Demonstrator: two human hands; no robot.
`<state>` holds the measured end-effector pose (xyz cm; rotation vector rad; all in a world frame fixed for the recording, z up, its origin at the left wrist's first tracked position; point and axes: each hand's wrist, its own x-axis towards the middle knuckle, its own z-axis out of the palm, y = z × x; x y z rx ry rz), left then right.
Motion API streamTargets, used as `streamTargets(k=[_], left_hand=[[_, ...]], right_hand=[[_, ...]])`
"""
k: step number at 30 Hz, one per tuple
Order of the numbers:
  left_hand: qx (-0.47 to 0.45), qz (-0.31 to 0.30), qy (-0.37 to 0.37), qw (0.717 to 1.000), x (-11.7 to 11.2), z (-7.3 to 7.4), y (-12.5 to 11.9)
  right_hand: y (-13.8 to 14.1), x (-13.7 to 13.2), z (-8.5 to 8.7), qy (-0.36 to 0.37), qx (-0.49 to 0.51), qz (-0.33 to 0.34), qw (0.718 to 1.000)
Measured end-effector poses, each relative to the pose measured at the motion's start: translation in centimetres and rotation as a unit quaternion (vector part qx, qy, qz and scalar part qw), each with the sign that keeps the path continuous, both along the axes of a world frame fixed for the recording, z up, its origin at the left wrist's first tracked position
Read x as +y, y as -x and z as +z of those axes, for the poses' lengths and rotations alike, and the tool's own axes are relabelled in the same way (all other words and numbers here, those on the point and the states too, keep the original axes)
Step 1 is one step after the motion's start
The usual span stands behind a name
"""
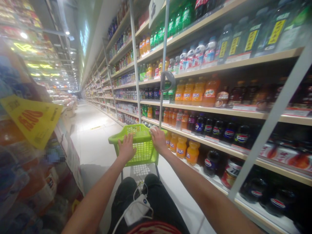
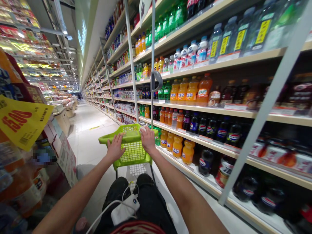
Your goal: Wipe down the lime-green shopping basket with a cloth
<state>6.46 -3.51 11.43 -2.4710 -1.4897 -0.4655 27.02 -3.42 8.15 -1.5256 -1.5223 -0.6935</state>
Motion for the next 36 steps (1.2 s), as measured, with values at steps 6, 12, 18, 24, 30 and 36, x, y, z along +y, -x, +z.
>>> streamTargets(k=[6, 12, 18, 24, 30, 36], left_hand=[[0.019, 0.004, -0.001, 1.000, 0.2, 0.4, 1.0], [0.024, 0.024, -0.007, 0.999, 0.4, 0.1, 1.7], [0.017, 0.013, -0.008, 1.000, 0.2, 0.1, 1.2], [0.014, 0.055, -0.044, 0.997, 1.1, 0.6, 3.7], [-0.005, 0.043, -0.054, 0.998, 1.3, 0.0, 3.6], [-0.016, 0.013, -0.061, 0.998, 0.1, -0.7, 1.2]], right_hand=[[1.0, -0.1, 0.1, 0.024, -0.046, 0.046, 0.998], [-1.5, -0.5, 0.2, 0.024, 0.013, -0.012, 1.000], [3.8, -0.1, 0.4, -0.001, -0.041, 0.103, 0.994], [4.3, 0.1, 1.0, 0.047, -0.034, 0.085, 0.995], [2.3, 1.9, 1.0, 0.076, 0.029, 0.060, 0.995], [-0.1, 4.7, 0.5, 0.079, 0.113, 0.066, 0.988]])
